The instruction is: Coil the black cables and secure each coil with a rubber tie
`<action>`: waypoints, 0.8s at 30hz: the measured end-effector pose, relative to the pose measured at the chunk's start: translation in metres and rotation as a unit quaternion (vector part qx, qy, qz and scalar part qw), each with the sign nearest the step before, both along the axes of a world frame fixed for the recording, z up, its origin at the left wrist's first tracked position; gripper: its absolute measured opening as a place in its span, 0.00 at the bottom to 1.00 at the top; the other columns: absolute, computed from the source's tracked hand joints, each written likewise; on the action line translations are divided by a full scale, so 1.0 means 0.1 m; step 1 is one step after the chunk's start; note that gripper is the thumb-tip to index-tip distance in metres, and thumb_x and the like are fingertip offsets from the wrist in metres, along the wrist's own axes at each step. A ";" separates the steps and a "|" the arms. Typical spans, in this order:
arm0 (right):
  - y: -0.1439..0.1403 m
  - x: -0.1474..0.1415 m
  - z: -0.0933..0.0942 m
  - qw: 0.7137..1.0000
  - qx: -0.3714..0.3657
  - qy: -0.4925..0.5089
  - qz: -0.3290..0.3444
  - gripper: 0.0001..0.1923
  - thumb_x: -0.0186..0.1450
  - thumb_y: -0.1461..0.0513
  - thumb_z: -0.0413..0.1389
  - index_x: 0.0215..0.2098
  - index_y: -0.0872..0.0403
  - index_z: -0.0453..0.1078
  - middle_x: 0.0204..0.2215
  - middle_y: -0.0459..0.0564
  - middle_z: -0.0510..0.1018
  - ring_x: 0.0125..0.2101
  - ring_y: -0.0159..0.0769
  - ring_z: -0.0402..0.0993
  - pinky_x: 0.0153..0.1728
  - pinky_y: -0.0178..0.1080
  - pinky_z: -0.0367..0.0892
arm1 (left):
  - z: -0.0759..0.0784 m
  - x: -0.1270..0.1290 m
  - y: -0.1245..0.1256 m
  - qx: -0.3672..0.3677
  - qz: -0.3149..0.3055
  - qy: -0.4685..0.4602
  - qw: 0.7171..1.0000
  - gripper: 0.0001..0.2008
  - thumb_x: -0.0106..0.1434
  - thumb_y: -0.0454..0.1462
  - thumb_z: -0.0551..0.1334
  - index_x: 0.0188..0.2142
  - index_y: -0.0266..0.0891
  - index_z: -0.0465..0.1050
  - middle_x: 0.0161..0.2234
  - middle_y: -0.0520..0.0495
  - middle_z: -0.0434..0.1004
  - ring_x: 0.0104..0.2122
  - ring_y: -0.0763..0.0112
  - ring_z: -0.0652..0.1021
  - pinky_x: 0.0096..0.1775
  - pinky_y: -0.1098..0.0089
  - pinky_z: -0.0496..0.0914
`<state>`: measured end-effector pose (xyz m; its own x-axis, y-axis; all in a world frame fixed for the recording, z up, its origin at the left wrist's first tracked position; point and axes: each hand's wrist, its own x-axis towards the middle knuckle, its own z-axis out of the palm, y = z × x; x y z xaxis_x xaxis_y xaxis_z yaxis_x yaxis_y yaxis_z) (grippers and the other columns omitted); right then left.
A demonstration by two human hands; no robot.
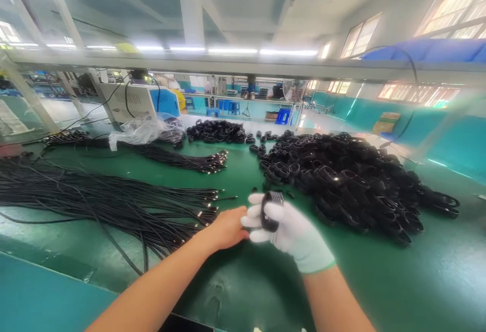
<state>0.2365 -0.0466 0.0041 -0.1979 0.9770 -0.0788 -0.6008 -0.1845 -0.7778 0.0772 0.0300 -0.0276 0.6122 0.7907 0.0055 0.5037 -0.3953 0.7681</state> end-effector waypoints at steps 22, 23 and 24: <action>0.10 -0.63 -0.27 0.989 -0.032 -0.081 -0.119 0.19 0.50 0.60 0.61 0.37 0.56 0.62 0.15 0.39 0.67 0.11 0.24 0.61 0.10 0.27 0.54 | 0.04 -0.30 -0.34 -0.297 0.078 -0.282 0.909 0.17 0.54 0.49 0.62 0.26 0.37 0.62 0.22 0.55 0.65 0.21 0.78 0.66 0.24 0.76 0.60; 0.07 -0.65 -0.26 0.995 -0.028 -0.063 -0.077 0.19 0.49 0.60 0.61 0.37 0.56 0.63 0.15 0.40 0.67 0.12 0.25 0.61 0.10 0.27 0.55 | 0.06 -0.38 -0.37 -0.296 0.073 -0.283 0.909 0.17 0.54 0.49 0.62 0.26 0.38 0.62 0.21 0.55 0.65 0.21 0.77 0.66 0.23 0.76 0.60; 0.04 -0.67 -0.26 0.999 -0.016 -0.039 -0.022 0.19 0.49 0.61 0.62 0.37 0.57 0.64 0.14 0.40 0.67 0.12 0.25 0.62 0.09 0.27 0.55 | 0.08 -0.46 -0.39 -0.304 0.064 -0.295 0.904 0.17 0.54 0.48 0.62 0.26 0.38 0.62 0.20 0.55 0.64 0.21 0.77 0.66 0.23 0.76 0.59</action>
